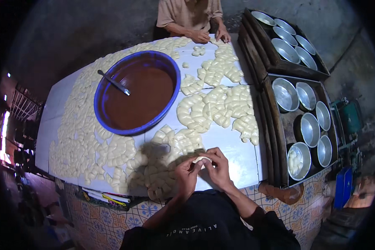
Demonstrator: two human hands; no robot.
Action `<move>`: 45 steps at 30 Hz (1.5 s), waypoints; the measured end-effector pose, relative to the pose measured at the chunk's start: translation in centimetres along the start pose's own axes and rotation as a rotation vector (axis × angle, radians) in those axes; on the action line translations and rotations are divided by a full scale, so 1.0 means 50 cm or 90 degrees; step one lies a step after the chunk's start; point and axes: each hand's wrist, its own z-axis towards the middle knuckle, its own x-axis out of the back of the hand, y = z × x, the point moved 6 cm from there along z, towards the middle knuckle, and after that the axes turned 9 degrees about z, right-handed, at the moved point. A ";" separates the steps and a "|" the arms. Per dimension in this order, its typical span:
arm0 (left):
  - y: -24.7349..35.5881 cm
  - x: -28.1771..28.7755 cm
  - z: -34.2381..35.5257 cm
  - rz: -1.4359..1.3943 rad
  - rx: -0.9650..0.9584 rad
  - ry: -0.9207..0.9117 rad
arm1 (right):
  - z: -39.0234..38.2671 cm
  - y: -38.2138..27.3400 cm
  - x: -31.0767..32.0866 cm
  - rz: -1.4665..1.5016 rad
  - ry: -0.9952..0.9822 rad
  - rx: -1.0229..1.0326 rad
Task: The person takes pieces of dough from a table, flattens them, adds chocolate filling from a large bowl, and shapes the dough into rounds before placing them into circular metal pans on a rack.
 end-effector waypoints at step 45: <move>0.144 0.260 0.370 0.708 0.064 -0.074 | 0.029 0.147 -0.086 0.584 -0.100 -0.262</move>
